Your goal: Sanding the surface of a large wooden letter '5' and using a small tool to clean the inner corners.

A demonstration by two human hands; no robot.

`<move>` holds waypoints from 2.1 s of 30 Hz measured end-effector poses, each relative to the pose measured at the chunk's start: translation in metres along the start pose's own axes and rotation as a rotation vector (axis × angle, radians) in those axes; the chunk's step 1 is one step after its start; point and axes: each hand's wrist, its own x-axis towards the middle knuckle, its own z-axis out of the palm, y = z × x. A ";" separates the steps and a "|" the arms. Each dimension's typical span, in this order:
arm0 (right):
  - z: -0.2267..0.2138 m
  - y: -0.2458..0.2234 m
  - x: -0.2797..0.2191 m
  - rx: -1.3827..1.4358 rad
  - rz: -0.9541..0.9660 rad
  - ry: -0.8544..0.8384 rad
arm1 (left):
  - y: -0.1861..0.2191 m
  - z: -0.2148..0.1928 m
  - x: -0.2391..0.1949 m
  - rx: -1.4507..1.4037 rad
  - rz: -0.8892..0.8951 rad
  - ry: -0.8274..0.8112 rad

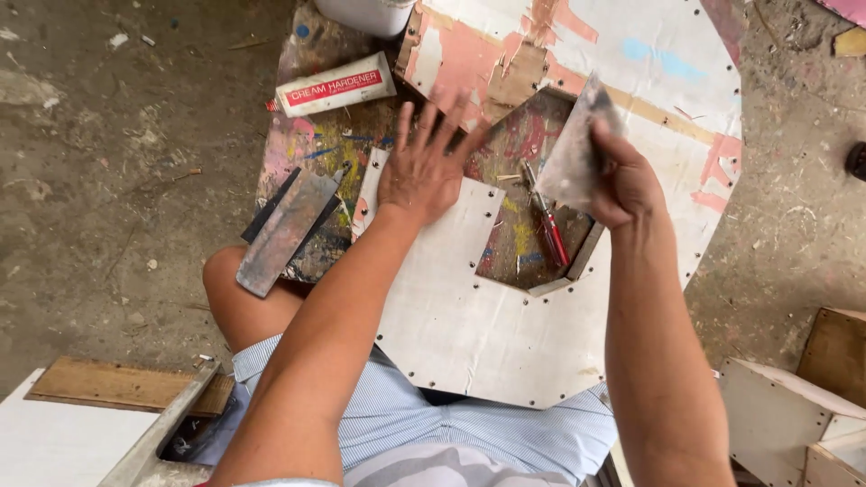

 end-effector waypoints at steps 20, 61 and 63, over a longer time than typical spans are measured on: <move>0.019 0.036 0.032 0.499 -0.098 -0.162 | -0.001 0.013 0.010 -0.055 -0.160 0.257; 0.021 0.076 0.021 -1.734 -1.047 -0.033 | -0.003 -0.001 -0.006 0.499 -0.139 0.671; 0.013 0.072 0.035 -1.724 -1.009 -0.130 | 0.004 -0.001 -0.002 -0.035 -0.272 0.276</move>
